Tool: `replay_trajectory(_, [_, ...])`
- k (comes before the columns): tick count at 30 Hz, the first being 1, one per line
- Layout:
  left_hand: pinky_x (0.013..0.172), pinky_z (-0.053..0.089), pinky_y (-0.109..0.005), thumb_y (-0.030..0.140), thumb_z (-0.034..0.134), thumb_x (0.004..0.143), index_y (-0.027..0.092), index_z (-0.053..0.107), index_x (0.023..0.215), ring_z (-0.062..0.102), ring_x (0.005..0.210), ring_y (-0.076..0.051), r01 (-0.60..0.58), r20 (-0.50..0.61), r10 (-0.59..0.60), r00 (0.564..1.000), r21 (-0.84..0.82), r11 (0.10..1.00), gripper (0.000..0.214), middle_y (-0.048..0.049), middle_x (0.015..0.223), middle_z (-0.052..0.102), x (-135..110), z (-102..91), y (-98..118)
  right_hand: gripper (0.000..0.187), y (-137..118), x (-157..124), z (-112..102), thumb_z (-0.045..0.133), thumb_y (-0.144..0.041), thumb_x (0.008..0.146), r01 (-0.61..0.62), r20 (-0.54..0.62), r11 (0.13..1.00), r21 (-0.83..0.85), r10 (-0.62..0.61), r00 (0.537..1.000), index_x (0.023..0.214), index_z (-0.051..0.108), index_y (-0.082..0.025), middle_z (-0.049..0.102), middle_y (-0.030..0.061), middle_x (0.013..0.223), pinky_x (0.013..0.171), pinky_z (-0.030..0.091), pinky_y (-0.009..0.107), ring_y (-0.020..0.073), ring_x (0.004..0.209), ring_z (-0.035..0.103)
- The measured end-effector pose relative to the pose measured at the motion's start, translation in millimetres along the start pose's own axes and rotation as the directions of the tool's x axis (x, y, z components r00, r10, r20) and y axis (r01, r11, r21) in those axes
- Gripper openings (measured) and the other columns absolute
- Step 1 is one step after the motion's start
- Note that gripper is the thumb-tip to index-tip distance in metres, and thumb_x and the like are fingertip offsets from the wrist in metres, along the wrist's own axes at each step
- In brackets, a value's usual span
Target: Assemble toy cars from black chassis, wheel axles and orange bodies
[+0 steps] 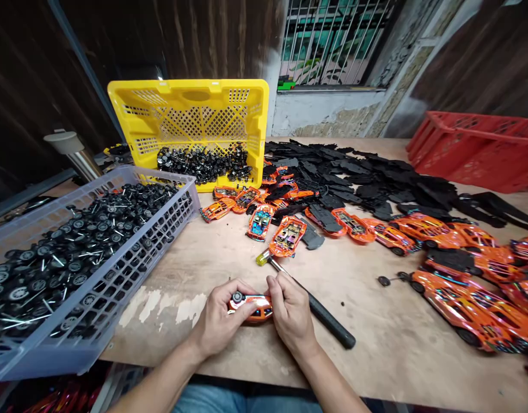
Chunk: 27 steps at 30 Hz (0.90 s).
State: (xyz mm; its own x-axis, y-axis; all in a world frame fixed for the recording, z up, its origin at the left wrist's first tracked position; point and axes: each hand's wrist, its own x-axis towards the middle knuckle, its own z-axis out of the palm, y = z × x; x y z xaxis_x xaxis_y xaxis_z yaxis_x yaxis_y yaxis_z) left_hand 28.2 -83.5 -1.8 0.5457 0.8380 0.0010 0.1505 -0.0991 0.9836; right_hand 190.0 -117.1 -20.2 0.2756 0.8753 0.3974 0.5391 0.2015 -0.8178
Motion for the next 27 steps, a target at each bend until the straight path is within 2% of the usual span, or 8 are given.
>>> replay_trajectory(2, [0.09,0.047,-0.03,0.031,0.059,0.088,0.018,0.063,0.105,0.063,0.1,-0.021,0.007,-0.021,-0.007,1.0,-0.014,1.0,0.022,-0.0065,0.104,0.069,-1.9,-0.4,-2.8,0.037,-1.4,0.8,-3.8,0.046,-0.035,0.095,-0.023,0.037,1.0,0.021,0.022,0.999,0.06,0.046,-0.021,0.044,-0.0022,0.059,0.056,0.035,0.026,0.0129,0.056,0.045])
replay_trajectory(4, [0.094,0.044,-0.031,0.03,0.057,0.089,0.019,0.059,0.111,0.06,0.107,-0.022,0.01,-0.045,-0.011,0.999,-0.015,1.0,0.025,-0.007,0.11,0.066,-4.3,-0.5,-4.3,0.029,-5.1,2.9,-10.3,0.055,-0.036,0.089,-0.086,0.149,0.994,0.069,0.075,0.986,0.066,0.051,-0.02,0.051,-0.0015,0.064,0.058,0.038,0.025,0.0135,0.06,0.049])
replay_trajectory(8, [0.085,0.046,-0.028,0.033,0.056,0.09,0.018,0.059,0.1,0.061,0.094,-0.02,0.044,-0.045,-0.045,0.998,-0.022,0.999,0.018,-0.0047,0.097,0.066,-7.7,0.9,-2.0,0.017,-15.8,12.8,-24.7,0.066,-0.034,0.082,-0.281,0.453,0.946,0.162,0.182,0.873,0.086,0.06,-0.018,0.062,0.001,0.08,0.066,0.044,0.025,0.0157,0.074,0.056])
replay_trajectory(10, [0.081,0.046,-0.027,0.033,0.055,0.09,0.018,0.06,0.094,0.061,0.088,-0.019,0.061,-0.046,-0.062,0.997,-0.025,0.998,0.017,-0.0035,0.09,0.065,-7.0,1.9,0.3,0.016,-19.9,19.0,-28.7,0.067,-0.033,0.081,-0.331,0.53,0.929,0.163,0.2,0.824,0.085,0.061,-0.018,0.062,0.0002,0.079,0.066,0.044,0.025,0.0154,0.073,0.055])
replay_trajectory(13, [0.077,0.044,-0.026,0.033,0.056,0.089,0.018,0.06,0.088,0.059,0.083,-0.017,0.069,-0.061,-0.069,0.996,-0.004,0.998,0.016,-0.0021,0.083,0.063,-4.9,2.0,2.8,0.017,-24.0,25.2,-30.2,0.066,-0.034,0.082,-0.352,0.576,0.925,0.144,0.211,0.79,0.08,0.062,-0.017,0.061,-0.0006,0.074,0.066,0.043,0.025,0.0148,0.07,0.054])
replay_trajectory(19, [0.077,0.045,-0.026,0.038,0.053,0.091,0.019,0.058,0.094,0.058,0.087,-0.018,0.012,0.012,-0.011,1.0,-0.066,0.998,0.02,-0.0032,0.088,0.063,-9.0,-1.1,2.7,0.02,-20.0,20.1,-30.8,0.064,-0.038,0.085,-0.351,0.581,0.92,0.171,0.194,0.791,0.081,0.063,-0.018,0.063,0.0006,0.078,0.069,0.044,0.026,0.0165,0.075,0.057])
replay_trajectory(23, [0.081,0.043,-0.027,0.035,0.052,0.093,0.019,0.058,0.095,0.058,0.089,-0.018,-0.004,0.004,0.005,1.0,-0.036,0.999,0.018,-0.0038,0.091,0.062,-10.4,-1.0,-1.3,0.02,-6.9,7.8,-34.2,0.068,-0.038,0.083,-0.271,0.553,0.935,0.231,0.103,0.827,0.091,0.064,-0.02,0.064,0.0022,0.09,0.076,0.045,0.028,0.018,0.084,0.06])
replay_trajectory(27, [0.079,0.043,-0.027,0.032,0.051,0.093,0.019,0.057,0.089,0.057,0.085,-0.017,-0.041,0.007,0.041,0.999,-0.033,0.999,0.015,-0.0032,0.088,0.06,-6.6,1.1,-6.1,0.016,0.7,-0.9,-34.7,0.066,-0.036,0.085,-0.228,0.486,0.948,0.22,0.096,0.868,0.088,0.064,-0.02,0.062,0.0021,0.085,0.071,0.044,0.028,0.0168,0.078,0.059])
